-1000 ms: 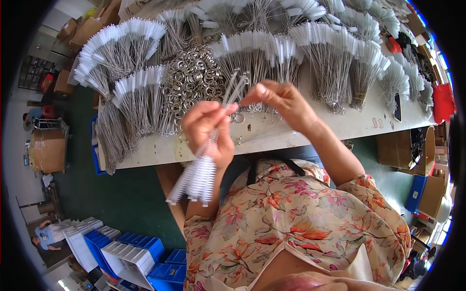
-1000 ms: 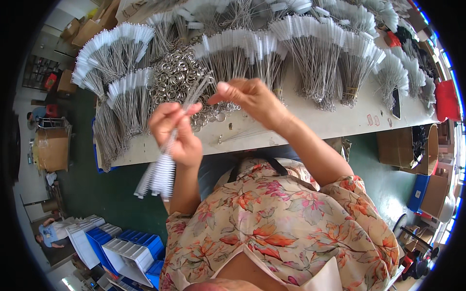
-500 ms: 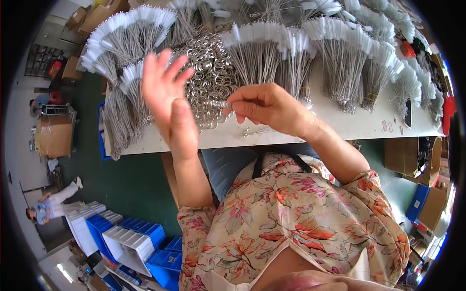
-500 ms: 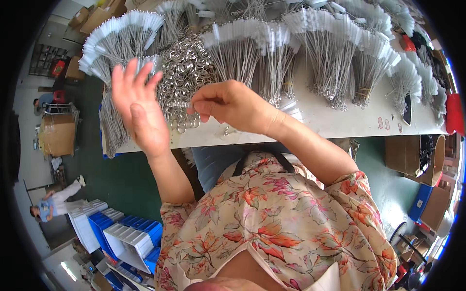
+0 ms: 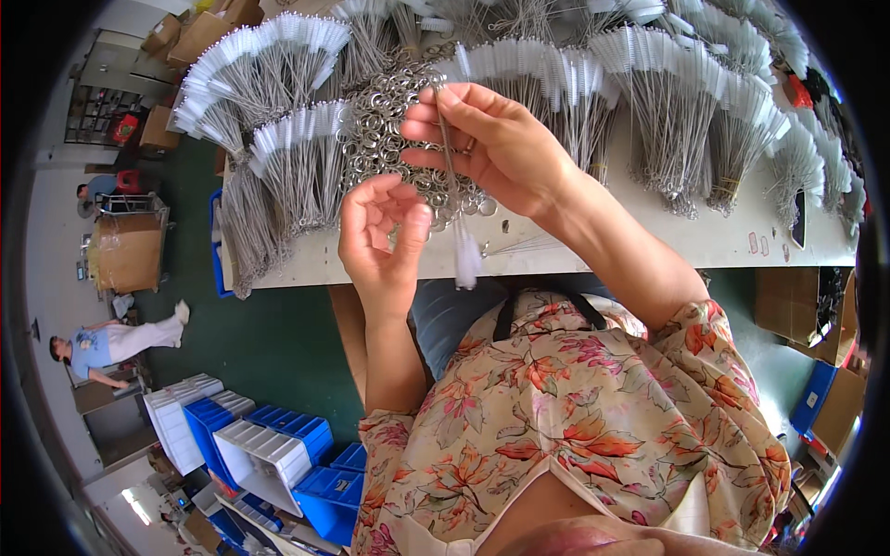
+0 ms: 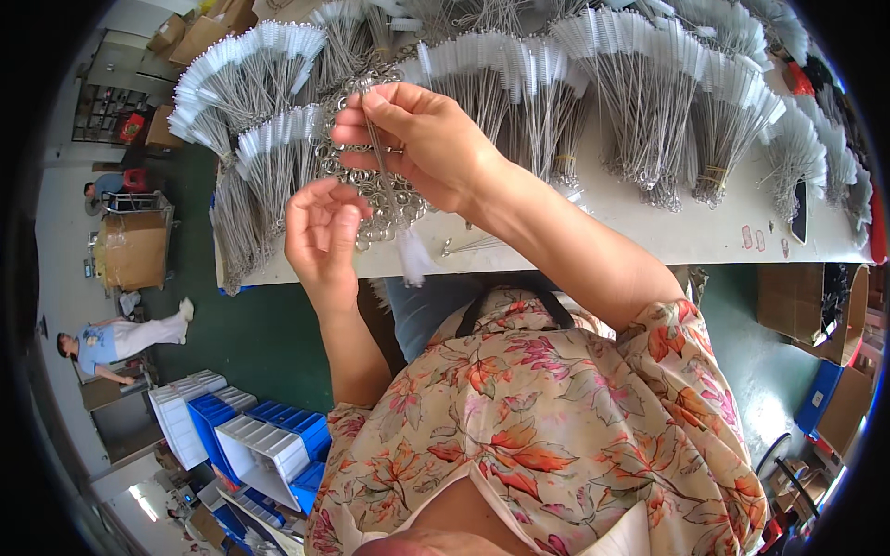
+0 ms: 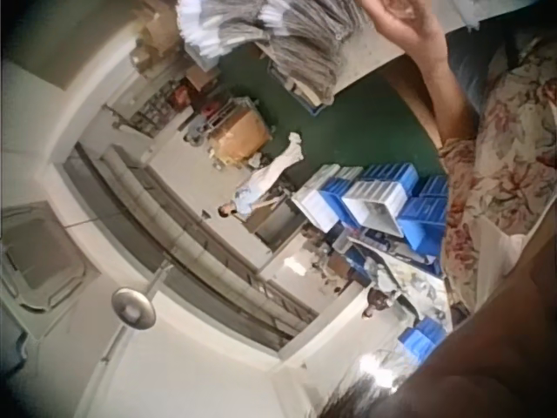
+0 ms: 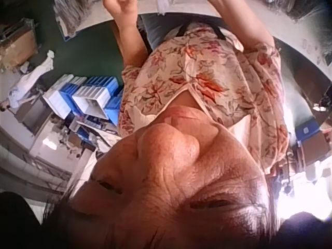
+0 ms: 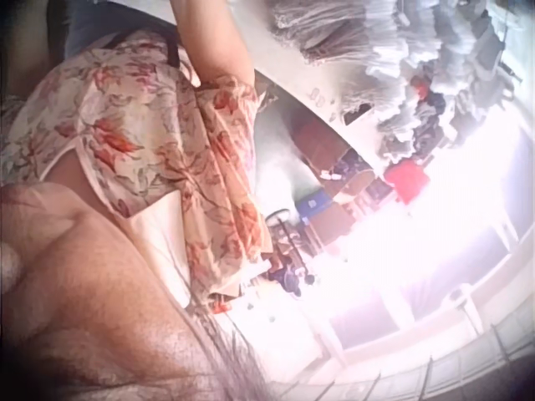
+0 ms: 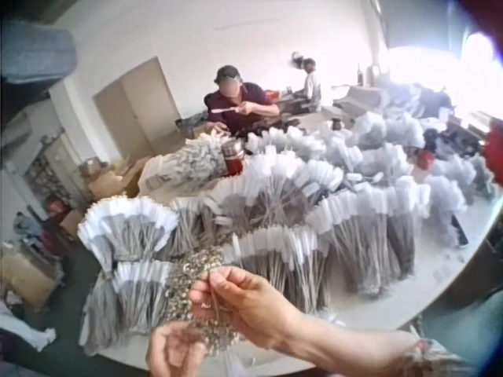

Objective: The person attaches metal rings to brushes and assembles small white brushes by hand in an industrial workspace.

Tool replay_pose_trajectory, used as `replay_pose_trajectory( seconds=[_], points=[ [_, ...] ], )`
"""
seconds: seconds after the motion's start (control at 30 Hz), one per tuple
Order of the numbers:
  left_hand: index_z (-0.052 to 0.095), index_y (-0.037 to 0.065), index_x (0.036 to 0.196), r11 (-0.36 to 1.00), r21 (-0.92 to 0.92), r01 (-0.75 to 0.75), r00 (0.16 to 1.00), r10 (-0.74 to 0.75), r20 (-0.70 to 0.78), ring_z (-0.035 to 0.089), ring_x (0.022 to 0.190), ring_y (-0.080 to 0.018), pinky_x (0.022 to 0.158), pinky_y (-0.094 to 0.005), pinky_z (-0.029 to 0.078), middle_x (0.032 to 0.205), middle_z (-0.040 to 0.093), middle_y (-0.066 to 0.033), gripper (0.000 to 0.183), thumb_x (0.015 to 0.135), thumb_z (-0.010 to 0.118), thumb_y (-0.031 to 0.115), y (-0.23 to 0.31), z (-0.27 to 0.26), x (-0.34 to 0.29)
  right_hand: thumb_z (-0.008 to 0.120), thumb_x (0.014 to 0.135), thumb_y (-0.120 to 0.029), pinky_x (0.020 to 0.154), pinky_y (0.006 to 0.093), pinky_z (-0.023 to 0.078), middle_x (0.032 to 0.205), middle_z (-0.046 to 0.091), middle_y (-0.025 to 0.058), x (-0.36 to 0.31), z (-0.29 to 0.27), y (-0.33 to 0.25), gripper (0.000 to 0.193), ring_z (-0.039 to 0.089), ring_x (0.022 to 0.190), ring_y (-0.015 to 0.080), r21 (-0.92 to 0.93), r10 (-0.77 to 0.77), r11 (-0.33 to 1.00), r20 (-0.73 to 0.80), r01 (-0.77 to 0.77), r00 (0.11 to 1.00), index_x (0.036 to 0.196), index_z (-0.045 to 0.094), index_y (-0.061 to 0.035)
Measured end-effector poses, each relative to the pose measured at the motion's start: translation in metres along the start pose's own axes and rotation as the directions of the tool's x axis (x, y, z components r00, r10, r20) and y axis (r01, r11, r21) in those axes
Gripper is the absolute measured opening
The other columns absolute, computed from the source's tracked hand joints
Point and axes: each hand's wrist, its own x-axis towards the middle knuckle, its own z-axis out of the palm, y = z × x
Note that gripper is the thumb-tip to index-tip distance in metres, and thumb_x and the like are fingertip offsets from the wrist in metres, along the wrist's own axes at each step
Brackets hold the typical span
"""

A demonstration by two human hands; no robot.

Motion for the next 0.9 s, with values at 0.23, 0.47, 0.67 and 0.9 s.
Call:
replay_pose_trajectory(
  seconds=[0.23, 0.47, 0.67, 0.9],
  points=[
    [0.054, 0.001, 0.096, 0.9, 0.435, 0.002, 0.992, 0.055, -0.117, 0.058, 0.063, -0.0106, 0.057, -0.0224, 0.048, 0.075, 0.059, -0.0059, 0.036, 0.068, 0.076, 0.008, 0.0, 0.015, -0.007, 0.048, 0.093, -0.018, 0.083, 0.0367, 0.051, 0.097, 0.059, 0.0089, 0.012, 0.007, 0.024, 0.017, 0.059, 0.095, 0.0202, 0.102, 0.01, 0.995, -0.085, -0.001, 0.996, 0.097, 0.054, -0.0027],
    [0.057, -0.004, 0.085, 0.952, 0.289, 0.104, 0.985, -0.059, -0.16, 0.056, 0.059, -0.0089, 0.055, -0.0224, 0.049, 0.071, 0.061, -0.0067, 0.012, 0.081, 0.065, 0.004, 0.001, 0.008, -0.006, 0.053, 0.091, -0.016, 0.078, 0.0342, 0.054, 0.094, 0.061, 0.0101, 0.014, 0.003, 0.027, 0.018, 0.062, 0.089, 0.0198, -0.049, -0.088, 0.995, -0.123, 0.082, 0.989, 0.096, 0.055, 0.0008],
    [0.057, -0.003, 0.085, 0.96, 0.194, 0.2, 0.974, -0.173, -0.144, 0.058, 0.059, -0.0106, 0.054, -0.0245, 0.051, 0.071, 0.062, -0.0085, 0.013, 0.086, 0.06, 0.009, 0.006, 0.01, -0.001, 0.051, 0.091, -0.012, 0.069, 0.0316, 0.056, 0.086, 0.062, 0.0107, 0.016, -0.005, 0.025, 0.017, 0.063, 0.08, 0.0189, -0.064, -0.126, 0.991, -0.132, 0.118, 0.983, 0.093, 0.057, 0.0036],
    [0.056, -0.002, 0.081, 0.946, 0.303, 0.116, 0.988, -0.08, -0.129, 0.057, 0.057, -0.0095, 0.049, -0.0227, 0.047, 0.066, 0.06, -0.0065, 0.011, 0.085, 0.06, 0.007, -0.003, 0.012, -0.001, 0.055, 0.089, -0.014, 0.074, 0.0317, 0.056, 0.088, 0.062, 0.0102, 0.016, -0.012, 0.029, 0.018, 0.063, 0.085, 0.0192, -0.137, -0.094, 0.987, -0.104, 0.079, 0.99, 0.095, 0.058, 0.0029]
  ],
)
